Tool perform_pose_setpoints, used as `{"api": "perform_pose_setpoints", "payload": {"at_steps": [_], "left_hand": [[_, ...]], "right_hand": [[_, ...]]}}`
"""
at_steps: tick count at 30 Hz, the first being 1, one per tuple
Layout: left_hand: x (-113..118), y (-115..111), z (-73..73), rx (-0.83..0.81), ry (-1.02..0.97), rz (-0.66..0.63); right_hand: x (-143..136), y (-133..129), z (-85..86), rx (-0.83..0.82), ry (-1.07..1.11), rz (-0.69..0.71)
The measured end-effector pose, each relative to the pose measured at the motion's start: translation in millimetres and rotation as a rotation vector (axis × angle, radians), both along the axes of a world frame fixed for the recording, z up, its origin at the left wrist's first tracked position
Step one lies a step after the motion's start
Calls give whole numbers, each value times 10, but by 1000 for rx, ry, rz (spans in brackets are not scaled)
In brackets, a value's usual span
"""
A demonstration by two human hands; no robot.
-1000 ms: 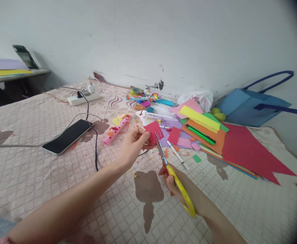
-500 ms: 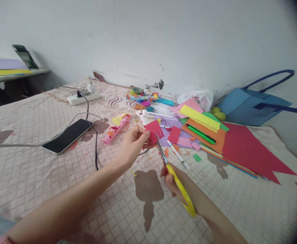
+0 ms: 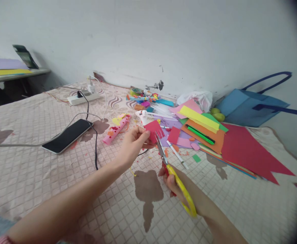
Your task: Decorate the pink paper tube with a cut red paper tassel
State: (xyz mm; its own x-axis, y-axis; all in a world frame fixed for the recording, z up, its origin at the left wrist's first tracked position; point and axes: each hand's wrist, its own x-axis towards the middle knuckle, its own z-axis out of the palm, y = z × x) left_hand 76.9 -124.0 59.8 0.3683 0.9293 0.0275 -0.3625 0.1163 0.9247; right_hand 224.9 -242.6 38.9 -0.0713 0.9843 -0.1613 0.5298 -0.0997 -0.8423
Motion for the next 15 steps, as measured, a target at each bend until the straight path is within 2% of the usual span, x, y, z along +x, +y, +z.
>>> {"api": "perform_pose_setpoints", "payload": {"at_steps": [5, 15], "left_hand": [[5, -3, -9, -3, -10, 5], [1, -1, -20, 25, -4, 8]], "right_hand": [[16, -22, 3, 41, -40, 72], [-2, -11, -73, 50, -38, 8]]}}
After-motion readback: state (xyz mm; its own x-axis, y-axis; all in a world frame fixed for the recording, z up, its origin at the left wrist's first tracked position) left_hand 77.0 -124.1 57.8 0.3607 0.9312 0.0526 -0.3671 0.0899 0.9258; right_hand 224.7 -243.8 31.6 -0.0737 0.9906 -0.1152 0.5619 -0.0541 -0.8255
